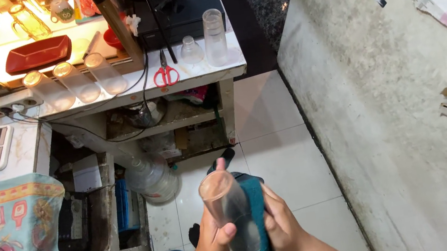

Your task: The person is wiping down plastic cups and a digital scale with a cloth.

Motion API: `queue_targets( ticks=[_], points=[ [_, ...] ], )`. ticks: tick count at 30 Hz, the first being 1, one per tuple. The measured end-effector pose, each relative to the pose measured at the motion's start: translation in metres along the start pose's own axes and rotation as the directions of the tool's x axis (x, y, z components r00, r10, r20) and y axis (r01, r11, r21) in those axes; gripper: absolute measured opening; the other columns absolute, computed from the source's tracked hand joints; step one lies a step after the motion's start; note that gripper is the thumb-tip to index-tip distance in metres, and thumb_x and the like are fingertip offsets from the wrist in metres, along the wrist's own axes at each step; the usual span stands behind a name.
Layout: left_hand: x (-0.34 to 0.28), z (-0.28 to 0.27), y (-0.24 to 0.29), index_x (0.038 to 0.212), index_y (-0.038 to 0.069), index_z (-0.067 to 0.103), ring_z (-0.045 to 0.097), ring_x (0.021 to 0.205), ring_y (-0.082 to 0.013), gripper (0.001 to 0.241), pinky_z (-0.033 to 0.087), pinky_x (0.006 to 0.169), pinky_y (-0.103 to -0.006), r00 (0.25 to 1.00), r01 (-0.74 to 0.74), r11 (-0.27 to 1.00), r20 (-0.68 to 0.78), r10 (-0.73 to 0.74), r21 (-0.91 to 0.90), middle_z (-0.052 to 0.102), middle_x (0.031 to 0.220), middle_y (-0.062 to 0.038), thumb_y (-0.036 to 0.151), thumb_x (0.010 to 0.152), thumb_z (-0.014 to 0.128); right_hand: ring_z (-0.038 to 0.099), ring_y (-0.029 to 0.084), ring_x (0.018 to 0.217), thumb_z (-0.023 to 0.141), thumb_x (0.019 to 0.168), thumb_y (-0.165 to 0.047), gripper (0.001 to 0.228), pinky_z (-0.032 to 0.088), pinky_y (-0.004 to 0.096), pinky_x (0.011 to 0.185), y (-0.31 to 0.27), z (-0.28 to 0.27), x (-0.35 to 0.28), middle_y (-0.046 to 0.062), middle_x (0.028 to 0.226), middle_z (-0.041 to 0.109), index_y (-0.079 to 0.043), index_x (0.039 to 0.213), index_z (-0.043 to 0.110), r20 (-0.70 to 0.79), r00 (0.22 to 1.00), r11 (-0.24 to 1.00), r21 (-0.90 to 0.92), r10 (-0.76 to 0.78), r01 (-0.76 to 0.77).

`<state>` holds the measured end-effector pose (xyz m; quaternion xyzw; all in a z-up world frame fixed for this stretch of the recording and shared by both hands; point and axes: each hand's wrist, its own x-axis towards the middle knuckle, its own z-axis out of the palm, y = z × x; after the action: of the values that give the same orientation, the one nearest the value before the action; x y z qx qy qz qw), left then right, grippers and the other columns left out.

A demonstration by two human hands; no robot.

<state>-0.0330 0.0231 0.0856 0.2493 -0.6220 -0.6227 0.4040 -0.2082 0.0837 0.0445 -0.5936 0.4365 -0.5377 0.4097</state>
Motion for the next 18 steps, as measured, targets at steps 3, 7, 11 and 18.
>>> queue_targets(
  ticks=[3, 7, 11, 18],
  points=[
    [0.003, -0.009, -0.011, 0.163, 0.009, 0.005, 0.005, 0.162, -0.0317, 0.122, 0.014, 0.127, -0.0503, 0.997, 0.055, 0.987, -0.042, -0.062, -0.152, -0.009, 0.176, -0.012, 0.079, 0.08, 0.06, 0.052, 0.039, 0.139, 0.042, 0.104, -0.062, 0.08, 0.041, 0.046, 0.117, -0.022, 0.005, 0.017, 0.025, 0.149, 0.048, 0.004, 0.147, 0.046, 0.03, 0.997, 0.99, -0.124, -0.071, 0.074],
    [-0.002, -0.031, -0.03, 0.163, 0.003, 0.009, 0.026, 0.154, -0.0356, 0.118, 0.025, 0.123, -0.0507, 0.978, -0.106, 0.968, -0.199, 0.061, -0.227, 0.02, 0.167, -0.021, 0.068, 0.083, 0.066, 0.041, 0.045, 0.153, 0.047, 0.106, -0.055, 0.08, 0.035, 0.048, 0.124, -0.028, 0.022, 0.031, 0.029, 0.165, 0.033, 0.005, 0.157, 0.033, 0.147, 0.98, 0.982, -0.115, -0.133, 0.15],
    [-0.005, -0.073, -0.065, 0.159, -0.001, 0.012, 0.046, 0.127, -0.0375, 0.105, 0.038, 0.11, -0.0513, 0.904, -0.185, 0.976, -0.409, 0.122, -0.117, 0.042, 0.148, -0.023, 0.052, 0.089, 0.07, 0.04, 0.044, 0.151, 0.051, 0.104, -0.05, 0.077, 0.037, 0.048, 0.123, -0.018, 0.042, 0.041, 0.029, 0.165, 0.033, 0.004, 0.157, 0.035, 0.193, 0.979, 0.991, -0.109, -0.061, 0.083],
    [0.025, -0.096, 0.01, 0.16, 0.003, 0.024, 0.041, 0.148, -0.0296, 0.099, 0.031, 0.12, -0.0414, 0.959, -0.012, 0.911, -0.263, -0.106, -0.412, 0.043, 0.158, -0.017, 0.048, 0.085, 0.069, 0.031, 0.047, 0.153, 0.065, 0.097, -0.036, 0.078, 0.032, 0.049, 0.123, -0.02, 0.072, 0.09, 0.032, 0.164, 0.025, 0.003, 0.157, 0.035, 0.223, 0.974, 0.948, -0.301, -0.038, 0.106]
  ],
)
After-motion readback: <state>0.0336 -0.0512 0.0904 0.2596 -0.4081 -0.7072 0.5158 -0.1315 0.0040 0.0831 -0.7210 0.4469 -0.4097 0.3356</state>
